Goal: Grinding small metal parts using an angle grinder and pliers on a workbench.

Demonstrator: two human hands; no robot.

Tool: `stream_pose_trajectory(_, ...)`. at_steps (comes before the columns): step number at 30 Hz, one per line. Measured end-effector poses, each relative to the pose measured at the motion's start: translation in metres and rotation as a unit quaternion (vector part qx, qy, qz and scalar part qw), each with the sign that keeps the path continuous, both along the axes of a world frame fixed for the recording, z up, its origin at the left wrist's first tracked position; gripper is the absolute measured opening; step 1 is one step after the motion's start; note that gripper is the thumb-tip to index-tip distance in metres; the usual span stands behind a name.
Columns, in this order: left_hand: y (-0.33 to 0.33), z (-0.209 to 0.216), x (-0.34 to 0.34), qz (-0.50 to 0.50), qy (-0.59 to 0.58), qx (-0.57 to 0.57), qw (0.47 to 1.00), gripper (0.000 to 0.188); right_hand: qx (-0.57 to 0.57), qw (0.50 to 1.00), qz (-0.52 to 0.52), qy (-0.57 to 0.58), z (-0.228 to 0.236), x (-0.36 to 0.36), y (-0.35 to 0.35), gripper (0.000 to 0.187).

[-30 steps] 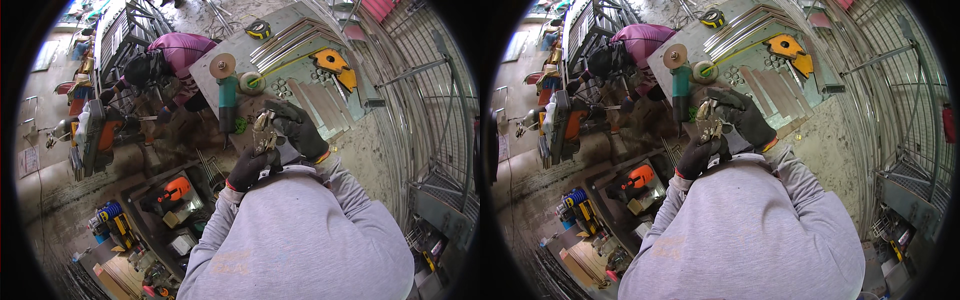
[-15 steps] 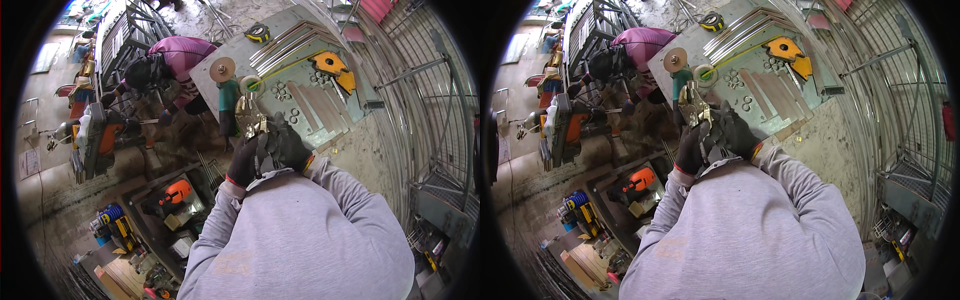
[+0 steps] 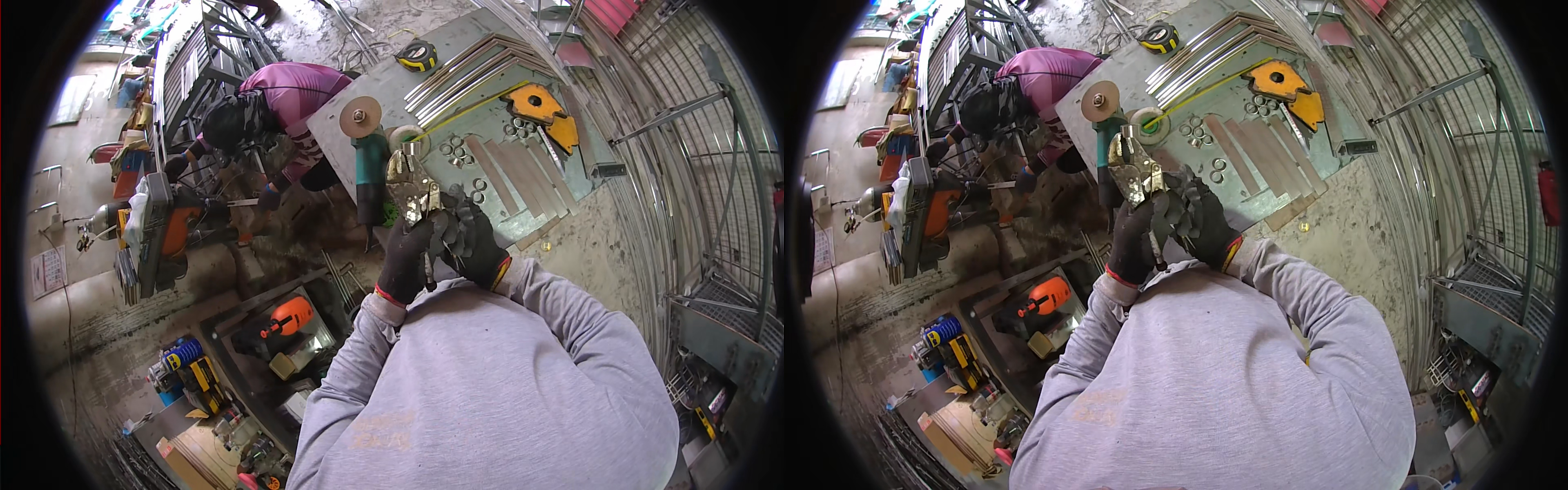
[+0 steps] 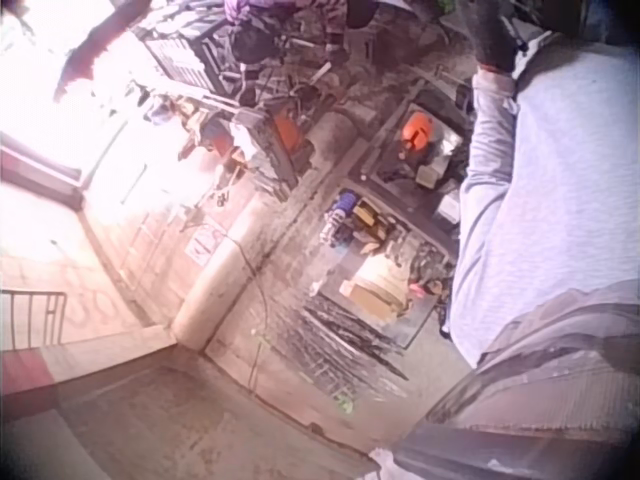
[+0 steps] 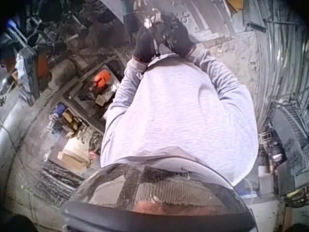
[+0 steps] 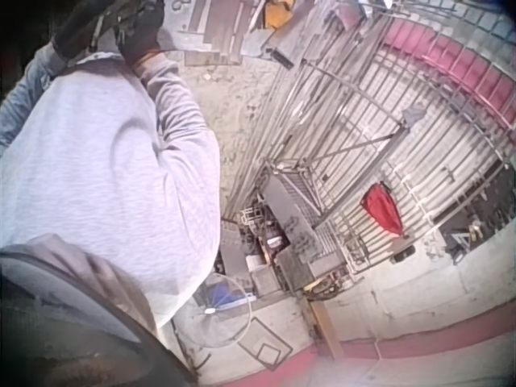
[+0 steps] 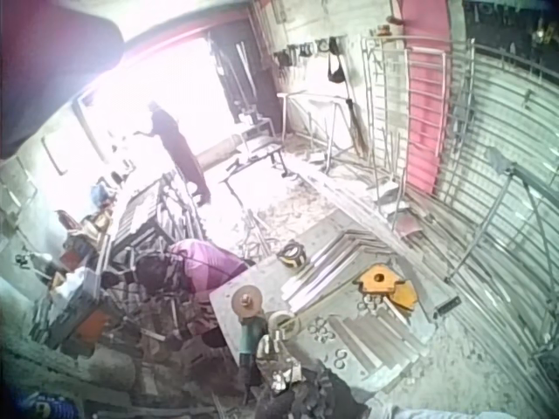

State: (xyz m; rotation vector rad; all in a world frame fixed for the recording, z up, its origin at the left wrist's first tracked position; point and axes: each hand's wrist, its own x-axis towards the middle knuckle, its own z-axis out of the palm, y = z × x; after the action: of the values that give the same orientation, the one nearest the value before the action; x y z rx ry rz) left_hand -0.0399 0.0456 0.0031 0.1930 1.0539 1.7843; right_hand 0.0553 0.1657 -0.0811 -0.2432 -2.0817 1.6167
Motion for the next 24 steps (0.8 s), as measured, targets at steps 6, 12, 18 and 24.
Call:
stream_pose_trajectory(6,0.001,0.000,-0.001,0.001,0.003,0.013,1.000,0.046,-0.523,0.850,0.064,0.015,-0.039,-0.005,-0.012,0.040)
stream_pose_trajectory(12,-0.001,0.003,-0.001,0.006,0.010,-0.040,0.999,0.031,-0.359,0.924,0.113,0.066,-0.024,0.001,-0.005,0.036)
stream_pose_trajectory(18,0.000,0.005,-0.001,0.010,0.005,-0.039,0.999,0.028,0.111,0.992,-0.030,0.053,0.005,0.002,-0.003,0.032)
stream_pose_trajectory(24,-0.001,0.003,0.001,0.010,-0.006,-0.025,1.000,0.028,0.101,0.995,-0.020,0.007,-0.007,0.003,-0.003,0.034)
